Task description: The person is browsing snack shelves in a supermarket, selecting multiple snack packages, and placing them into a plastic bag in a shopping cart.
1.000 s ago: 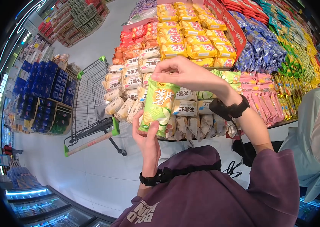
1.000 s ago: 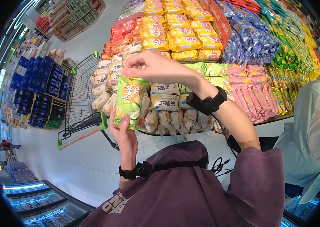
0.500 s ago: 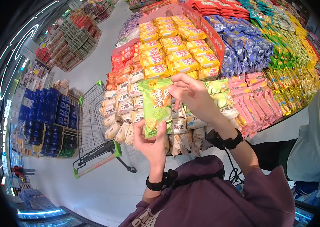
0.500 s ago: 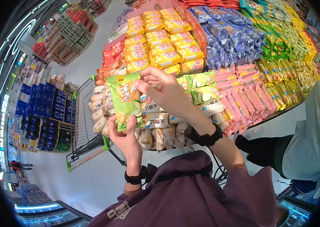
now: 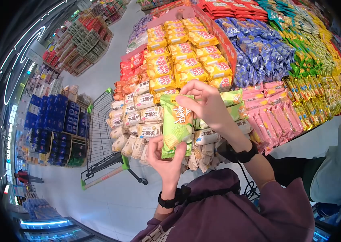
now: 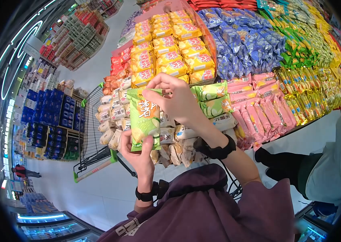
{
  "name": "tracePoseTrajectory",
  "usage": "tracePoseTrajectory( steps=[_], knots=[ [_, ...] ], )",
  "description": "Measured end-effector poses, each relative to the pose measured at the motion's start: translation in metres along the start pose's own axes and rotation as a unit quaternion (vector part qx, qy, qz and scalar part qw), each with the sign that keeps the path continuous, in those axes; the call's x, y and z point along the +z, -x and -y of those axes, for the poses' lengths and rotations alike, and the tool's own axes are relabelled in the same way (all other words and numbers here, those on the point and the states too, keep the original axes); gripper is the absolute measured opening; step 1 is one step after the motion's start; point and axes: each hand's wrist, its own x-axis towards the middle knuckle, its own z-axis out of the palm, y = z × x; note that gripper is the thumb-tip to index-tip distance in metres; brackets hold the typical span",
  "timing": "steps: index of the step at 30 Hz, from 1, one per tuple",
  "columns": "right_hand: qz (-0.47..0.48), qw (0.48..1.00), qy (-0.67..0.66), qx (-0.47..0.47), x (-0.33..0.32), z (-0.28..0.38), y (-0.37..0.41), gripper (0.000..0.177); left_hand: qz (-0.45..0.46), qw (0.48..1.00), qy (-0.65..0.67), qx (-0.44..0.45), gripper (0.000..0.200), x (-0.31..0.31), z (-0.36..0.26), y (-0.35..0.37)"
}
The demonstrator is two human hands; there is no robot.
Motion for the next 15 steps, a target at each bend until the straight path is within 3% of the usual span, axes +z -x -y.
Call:
tracePoseTrajectory(
  steps=[4, 7, 15],
  knots=[
    [-0.031, 0.999, -0.035, 0.018, 0.001, -0.005, -0.001, 0.019, -0.040, 0.998, -0.039, 0.021, 0.042, 0.008, -0.002, 0.000],
    [-0.050, 0.998, -0.005, -0.048, 0.000, -0.008, -0.001, 0.019, -0.066, 0.984, -0.133, 0.094, 0.043, 0.010, 0.000, -0.001],
    [-0.033, 0.999, -0.016, -0.034, -0.007, -0.005, 0.002, 0.019, -0.039, 0.952, -0.251, 0.173, 0.046, 0.014, -0.002, 0.002]
  ],
)
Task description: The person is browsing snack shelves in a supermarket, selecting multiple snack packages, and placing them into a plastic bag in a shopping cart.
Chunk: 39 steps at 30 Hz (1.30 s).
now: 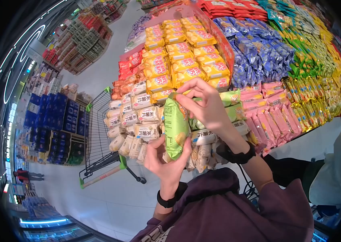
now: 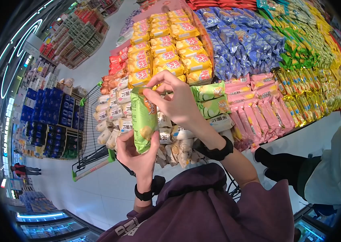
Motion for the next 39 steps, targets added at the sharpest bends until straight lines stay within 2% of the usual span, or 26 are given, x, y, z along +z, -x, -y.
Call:
tracePoseTrajectory(
  steps=[4, 7, 8, 10, 12, 14, 17, 20, 23, 28, 32, 33, 35, 36, 39],
  knots=[
    [-0.010, 0.998, -0.057, 0.020, 0.002, -0.002, 0.003, 0.023, 0.010, 0.994, -0.068, 0.087, 0.044, 0.000, 0.004, -0.006],
    [-0.092, 0.992, -0.019, -0.079, 0.007, -0.010, 0.010, 0.023, -0.031, 0.989, 0.114, -0.088, 0.041, 0.007, 0.001, -0.003],
    [-0.084, 0.983, 0.081, -0.144, 0.003, -0.009, 0.014, 0.020, -0.012, 0.978, 0.158, -0.138, 0.040, 0.003, -0.002, -0.005],
    [-0.077, 0.942, 0.200, -0.260, 0.002, -0.015, 0.011, 0.020, 0.005, 0.961, 0.196, -0.195, 0.039, 0.001, -0.003, -0.004],
    [-0.077, 0.914, 0.251, -0.308, 0.002, -0.020, 0.010, 0.020, 0.012, 0.950, 0.220, -0.221, 0.039, 0.001, -0.003, -0.003],
    [-0.082, 0.921, 0.239, -0.296, 0.003, -0.020, 0.009, 0.020, 0.004, 0.948, 0.232, -0.215, 0.038, 0.003, -0.003, -0.003],
    [-0.078, 0.947, 0.222, -0.220, 0.004, -0.013, 0.015, 0.023, -0.015, 0.987, 0.123, -0.102, 0.036, 0.005, 0.006, -0.002],
    [-0.040, 0.997, 0.039, -0.059, 0.013, -0.019, 0.021, 0.023, -0.005, 0.999, -0.033, 0.017, 0.040, -0.003, 0.005, -0.008],
    [0.025, 0.999, 0.002, 0.037, 0.008, -0.026, 0.019, 0.029, -0.011, 0.991, -0.100, 0.087, 0.048, -0.006, 0.009, -0.007],
    [0.042, 0.992, -0.098, 0.069, 0.011, -0.026, 0.015, 0.034, 0.020, 0.979, -0.129, 0.159, 0.059, -0.013, 0.015, -0.001],
    [0.049, 0.985, -0.146, 0.076, 0.016, -0.022, 0.017, 0.030, 0.007, 0.997, -0.033, 0.068, 0.058, -0.014, 0.011, -0.003],
    [0.047, 0.985, -0.150, 0.072, 0.017, -0.019, 0.019, 0.031, 0.002, 0.998, 0.058, 0.019, 0.058, -0.013, 0.012, -0.002],
    [0.077, 0.982, -0.156, 0.077, 0.017, -0.018, 0.021, 0.041, -0.011, 0.968, 0.238, -0.075, 0.059, -0.011, 0.013, -0.001],
    [0.090, 0.980, -0.158, 0.079, 0.016, -0.018, 0.022, 0.047, -0.020, 0.960, 0.257, -0.111, 0.056, -0.010, 0.015, 0.000],
    [0.130, 0.979, -0.125, 0.094, 0.016, -0.014, 0.027, 0.052, 0.032, 0.925, 0.273, -0.261, 0.054, -0.011, 0.014, -0.001]
  ],
)
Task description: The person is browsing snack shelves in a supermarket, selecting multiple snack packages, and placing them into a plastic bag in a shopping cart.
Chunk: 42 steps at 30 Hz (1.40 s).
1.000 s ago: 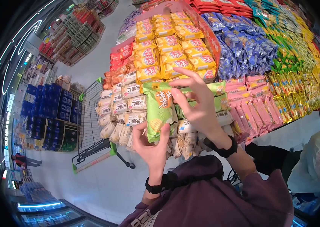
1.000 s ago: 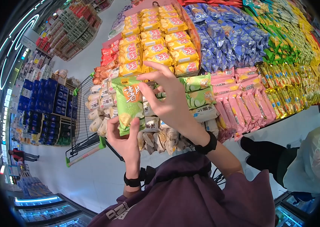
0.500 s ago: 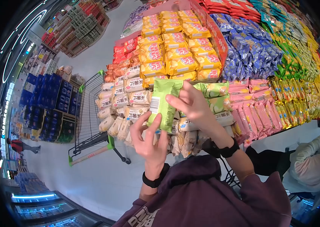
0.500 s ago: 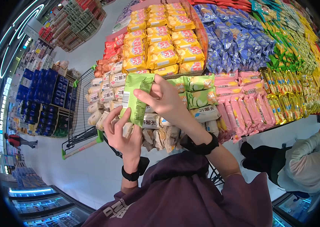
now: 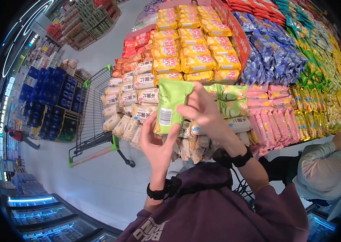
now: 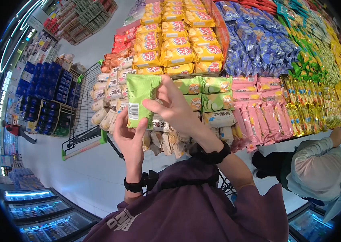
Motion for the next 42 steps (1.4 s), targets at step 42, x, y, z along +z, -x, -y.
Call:
tracePoseTrajectory(
  steps=[42],
  knots=[
    [0.032, 0.953, 0.297, 0.047, -0.028, 0.018, 0.046, 0.065, 0.137, 0.964, -0.177, -0.146, 0.070, 0.005, 0.023, 0.015]
  ],
)
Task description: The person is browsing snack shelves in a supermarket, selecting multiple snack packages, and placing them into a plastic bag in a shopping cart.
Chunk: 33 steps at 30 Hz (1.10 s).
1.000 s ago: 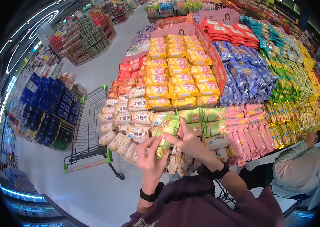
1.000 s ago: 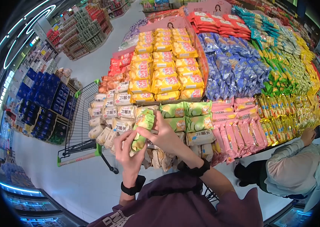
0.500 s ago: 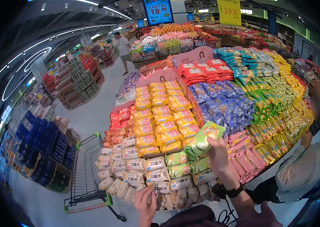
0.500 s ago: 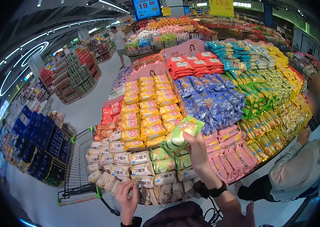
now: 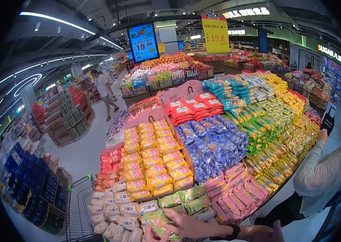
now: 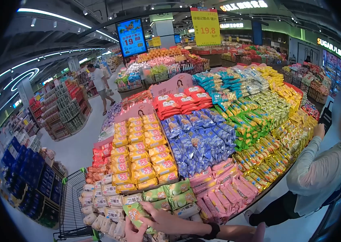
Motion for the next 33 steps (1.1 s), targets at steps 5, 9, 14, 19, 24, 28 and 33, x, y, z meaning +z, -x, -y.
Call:
tracePoseTrajectory(
  steps=[5, 9, 14, 19, 24, 28, 33],
  knots=[
    [0.049, 0.998, 0.043, 0.000, -0.009, -0.012, -0.005, 0.069, -0.036, 0.999, -0.011, 0.002, 0.080, -0.002, -0.006, 0.006],
    [0.050, 0.998, 0.012, 0.030, -0.010, 0.013, 0.004, 0.070, -0.054, 0.996, -0.059, 0.027, 0.081, 0.003, -0.018, 0.008],
    [0.025, 0.998, 0.030, 0.044, -0.011, 0.024, 0.001, 0.064, -0.010, 0.998, 0.059, 0.029, 0.072, 0.001, -0.007, 0.007],
    [0.051, 0.996, -0.044, 0.061, -0.009, 0.013, -0.005, 0.069, -0.029, 0.998, 0.055, -0.026, 0.067, -0.005, 0.000, 0.008],
    [0.030, 0.998, -0.035, 0.033, -0.008, 0.008, -0.004, 0.068, -0.040, 0.992, 0.119, 0.035, 0.061, -0.002, 0.026, 0.008],
    [0.018, 0.999, -0.011, 0.049, -0.011, 0.013, 0.000, 0.067, -0.032, 0.991, 0.112, 0.060, 0.057, -0.004, 0.047, 0.002],
    [0.042, 0.997, 0.023, 0.054, -0.019, 0.017, 0.003, 0.061, -0.017, 0.992, 0.092, 0.081, 0.053, -0.003, 0.030, 0.005]
  ],
)
